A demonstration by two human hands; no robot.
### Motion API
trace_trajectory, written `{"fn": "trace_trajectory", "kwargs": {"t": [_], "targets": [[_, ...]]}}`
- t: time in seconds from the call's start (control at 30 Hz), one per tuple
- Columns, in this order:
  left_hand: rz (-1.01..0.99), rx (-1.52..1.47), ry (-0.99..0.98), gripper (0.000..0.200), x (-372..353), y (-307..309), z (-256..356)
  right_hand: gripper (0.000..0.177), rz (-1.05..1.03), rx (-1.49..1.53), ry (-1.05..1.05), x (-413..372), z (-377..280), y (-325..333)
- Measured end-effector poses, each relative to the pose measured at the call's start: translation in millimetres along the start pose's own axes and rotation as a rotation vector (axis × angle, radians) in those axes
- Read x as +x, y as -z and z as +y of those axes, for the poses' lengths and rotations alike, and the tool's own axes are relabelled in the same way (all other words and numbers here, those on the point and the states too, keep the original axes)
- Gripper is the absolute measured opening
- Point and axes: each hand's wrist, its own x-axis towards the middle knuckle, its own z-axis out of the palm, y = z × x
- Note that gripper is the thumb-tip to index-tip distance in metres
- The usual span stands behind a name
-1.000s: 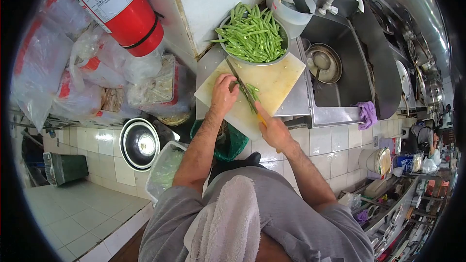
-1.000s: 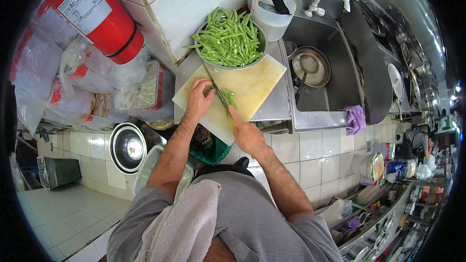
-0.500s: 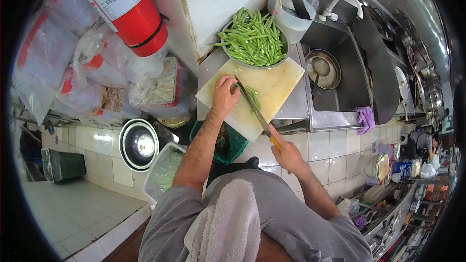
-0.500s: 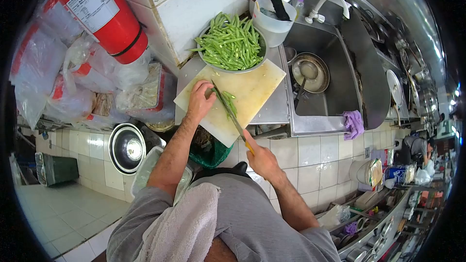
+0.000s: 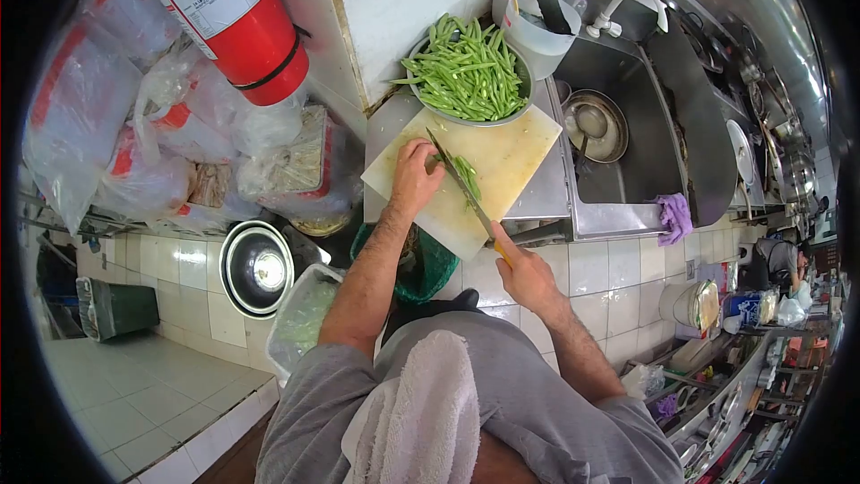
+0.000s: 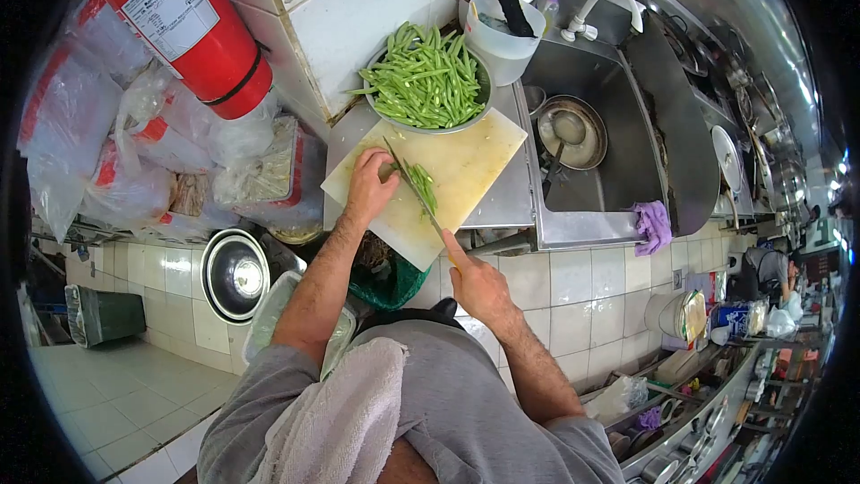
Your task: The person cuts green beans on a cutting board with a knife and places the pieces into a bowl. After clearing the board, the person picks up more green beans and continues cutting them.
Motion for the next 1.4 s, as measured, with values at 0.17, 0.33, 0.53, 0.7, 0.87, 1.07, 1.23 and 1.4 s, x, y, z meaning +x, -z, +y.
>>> {"fn": "trace_trajectory", "kwargs": {"t": [0.17, 0.33, 0.53, 0.7, 0.87, 1.07, 1.23, 1.4], "targets": [[0.01, 0.004, 0.001, 0.026, 0.2, -1.0, 1.0, 0.069, -0.076, -0.106, -0.067, -3.0, -7.9, 5.5], [0.009, 0.007, -0.024, 0.026, -2.4, -1.2, 0.1, 0.069, -0.066, 0.012, -0.078, 57.2, -17.7, -5.9], [0.067, 0.029, 0.049, 0.026, 0.5, -1.4, 5.2, 0.067, -0.062, 0.033, -0.107, 34.3, -6.2, -4.0], [-0.048, 0.039, 0.004, 0.024, 0.2, 1.5, -2.2, 0.067, -0.137, -0.026, -0.143, 35.2, 1.8, 11.5], [-0.033, 0.059, -0.04, 0.021, -2.8, 1.1, 4.8, 0.067, -0.12, 0.044, -0.171, 55.0, -4.4, 10.2], [0.001, -0.024, -0.055, 0.018, -4.8, 1.8, 3.1, 0.067, -0.136, 0.065, -0.149, 48.4, 0.3, 4.7], [-0.113, -0.066, -0.015, 0.011, -2.6, 4.2, 3.8, 0.066, -0.043, 0.088, -0.035, 44.4, 6.7, -2.6], [-0.065, -0.07, -0.06, 0.01, -1.0, 5.4, 7.7, 0.066, -0.109, 0.116, -0.091, 39.5, 2.2, 10.2]]}}
